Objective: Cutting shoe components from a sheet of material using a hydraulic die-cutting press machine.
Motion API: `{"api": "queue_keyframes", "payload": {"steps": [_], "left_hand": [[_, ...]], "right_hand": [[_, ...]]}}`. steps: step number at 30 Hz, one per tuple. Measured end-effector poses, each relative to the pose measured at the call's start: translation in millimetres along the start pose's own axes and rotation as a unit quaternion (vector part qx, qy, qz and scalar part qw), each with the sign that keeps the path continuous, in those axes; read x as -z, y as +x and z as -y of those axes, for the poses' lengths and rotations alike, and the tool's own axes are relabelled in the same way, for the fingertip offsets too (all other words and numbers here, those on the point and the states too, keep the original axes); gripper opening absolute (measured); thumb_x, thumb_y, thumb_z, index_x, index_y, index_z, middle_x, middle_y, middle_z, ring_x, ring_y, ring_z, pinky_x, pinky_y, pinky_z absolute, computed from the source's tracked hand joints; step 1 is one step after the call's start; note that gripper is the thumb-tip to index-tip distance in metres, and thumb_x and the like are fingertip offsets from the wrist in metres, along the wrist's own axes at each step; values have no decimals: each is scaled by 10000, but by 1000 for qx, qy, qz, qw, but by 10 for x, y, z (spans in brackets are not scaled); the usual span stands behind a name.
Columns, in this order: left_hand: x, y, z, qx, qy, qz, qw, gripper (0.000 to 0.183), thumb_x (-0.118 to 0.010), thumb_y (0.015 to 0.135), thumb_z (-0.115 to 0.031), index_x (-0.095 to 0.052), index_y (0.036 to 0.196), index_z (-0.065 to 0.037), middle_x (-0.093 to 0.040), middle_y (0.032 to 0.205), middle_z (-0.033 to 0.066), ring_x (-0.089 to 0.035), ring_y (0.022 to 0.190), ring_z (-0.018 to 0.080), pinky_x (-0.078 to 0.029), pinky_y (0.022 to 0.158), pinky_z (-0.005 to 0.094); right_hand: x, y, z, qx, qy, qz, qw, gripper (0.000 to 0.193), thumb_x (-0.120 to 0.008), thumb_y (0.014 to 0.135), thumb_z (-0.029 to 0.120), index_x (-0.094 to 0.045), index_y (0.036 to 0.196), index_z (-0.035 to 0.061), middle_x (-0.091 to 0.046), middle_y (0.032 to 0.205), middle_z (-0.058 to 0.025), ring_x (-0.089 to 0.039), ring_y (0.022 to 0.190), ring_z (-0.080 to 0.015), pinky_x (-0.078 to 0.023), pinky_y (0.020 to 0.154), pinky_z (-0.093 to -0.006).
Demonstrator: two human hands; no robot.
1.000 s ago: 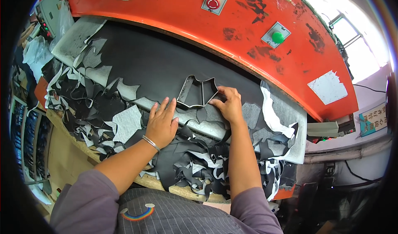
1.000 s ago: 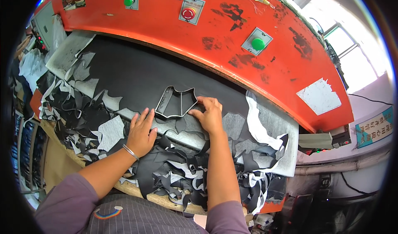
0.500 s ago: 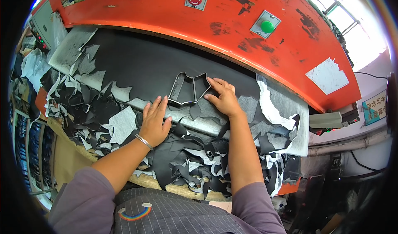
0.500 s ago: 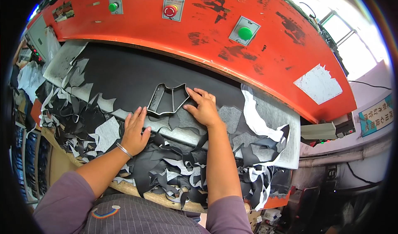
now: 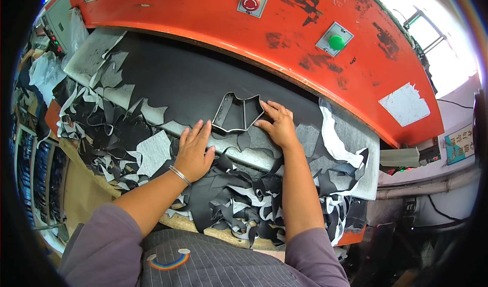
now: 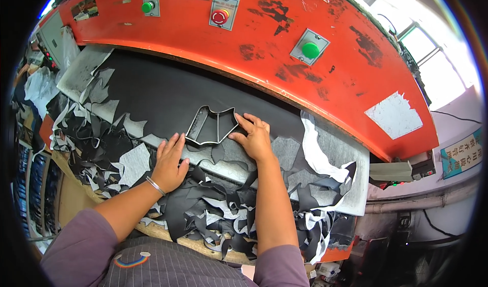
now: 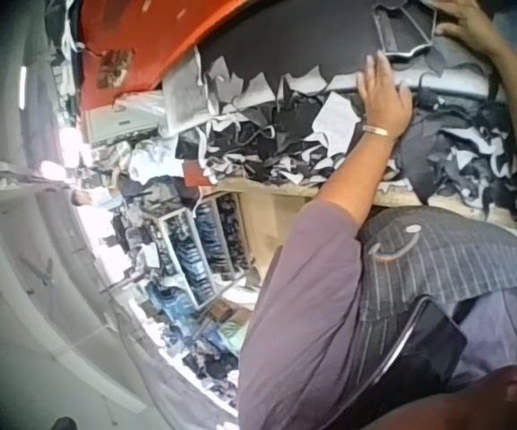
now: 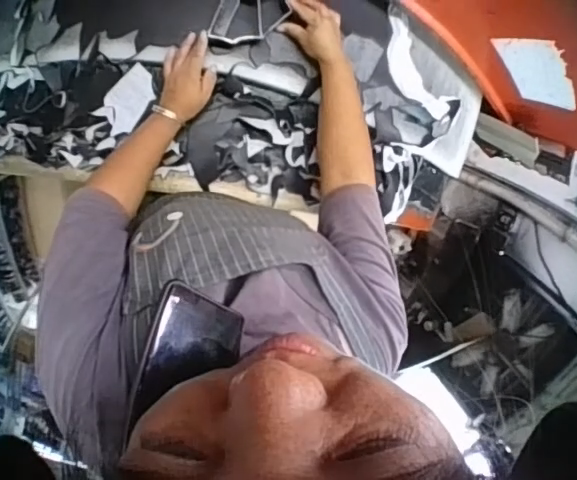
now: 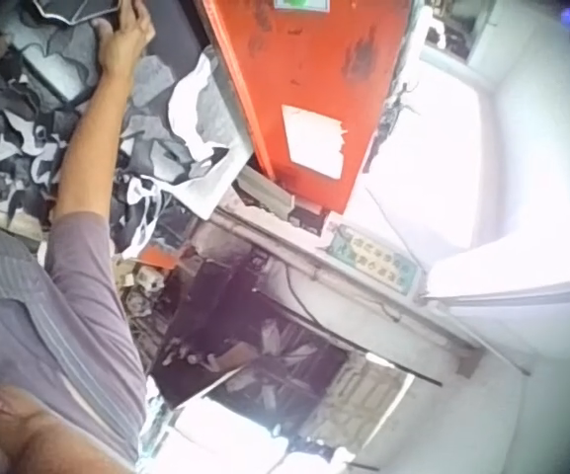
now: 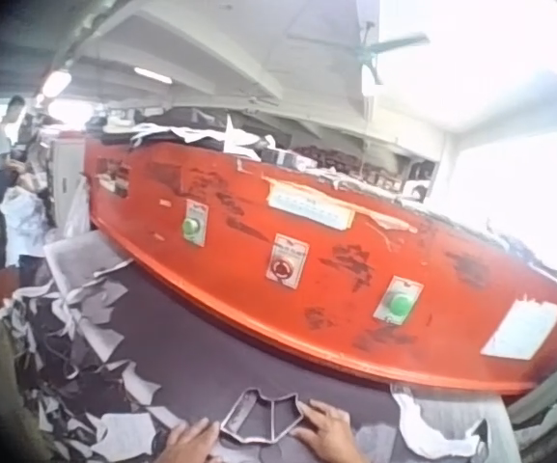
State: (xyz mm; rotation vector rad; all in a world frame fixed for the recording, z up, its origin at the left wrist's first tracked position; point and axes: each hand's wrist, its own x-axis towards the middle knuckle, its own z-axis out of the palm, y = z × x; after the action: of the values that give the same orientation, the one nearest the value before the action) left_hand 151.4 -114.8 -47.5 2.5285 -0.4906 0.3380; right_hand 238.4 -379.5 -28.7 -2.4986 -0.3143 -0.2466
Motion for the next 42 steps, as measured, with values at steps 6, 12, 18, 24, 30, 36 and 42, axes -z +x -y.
{"api": "queue_keyframes", "payload": {"steps": [6,12,18,24,30,36,42], "left_hand": [[18,-19,59,-1,-24,6,1000,620,-554,858,-198,-344,1396,29,-493,1352,161,-342,1354,298,-198,1110,487],[29,-14,114,-3,-15,1,1000,625,-551,859,-204,-338,1399,29,-484,1365,157,-331,1361,299,-190,1114,486],[50,-27,171,4,-52,14,999,646,-550,858,-210,-318,1414,24,-469,1385,153,-302,1379,293,-160,1125,490],[464,82,312,107,-357,1,928,557,-612,858,-166,-432,1359,-6,-499,1349,182,-452,1284,298,-356,1051,398],[1530,666,1282,141,-340,-180,912,195,-567,931,-153,-659,978,12,-686,922,62,-617,847,108,-491,784,262],[2580,1062,1469,23,-235,-388,891,263,-519,958,-215,-611,843,3,-645,797,100,-617,728,210,-473,693,317],[2918,883,1301,59,-228,-38,971,376,-492,955,-289,-476,708,-5,-493,623,145,-488,576,284,-393,564,390]], "right_hand": [[-49,-14,-5,-6,-1,7,1000,581,-790,695,326,-627,1243,227,-544,1297,-123,-457,1170,-331,-353,1017,-407],[-94,42,40,1,-13,12,1000,594,-786,697,335,-615,1257,233,-543,1301,-123,-459,1176,-333,-350,1021,-410],[-107,48,80,2,-32,13,999,614,-792,695,324,-601,1272,227,-538,1312,-132,-469,1182,-342,-359,1021,-416],[-64,-214,381,-73,165,-141,973,553,-792,753,202,-593,1251,67,-674,1096,-138,-628,1040,-232,-449,946,-335],[684,5,1462,94,71,-472,874,231,-565,921,52,-594,1139,-19,-579,1117,-123,-529,1068,-218,-401,951,-332],[1312,415,1977,90,-270,-604,745,353,-526,965,220,-514,1234,-7,-465,1313,-193,-441,1216,-320,-329,1017,-436],[1565,477,2114,93,-262,-580,766,383,-535,957,224,-485,1261,-4,-414,1357,-217,-403,1263,-343,-334,1011,-447]]}}
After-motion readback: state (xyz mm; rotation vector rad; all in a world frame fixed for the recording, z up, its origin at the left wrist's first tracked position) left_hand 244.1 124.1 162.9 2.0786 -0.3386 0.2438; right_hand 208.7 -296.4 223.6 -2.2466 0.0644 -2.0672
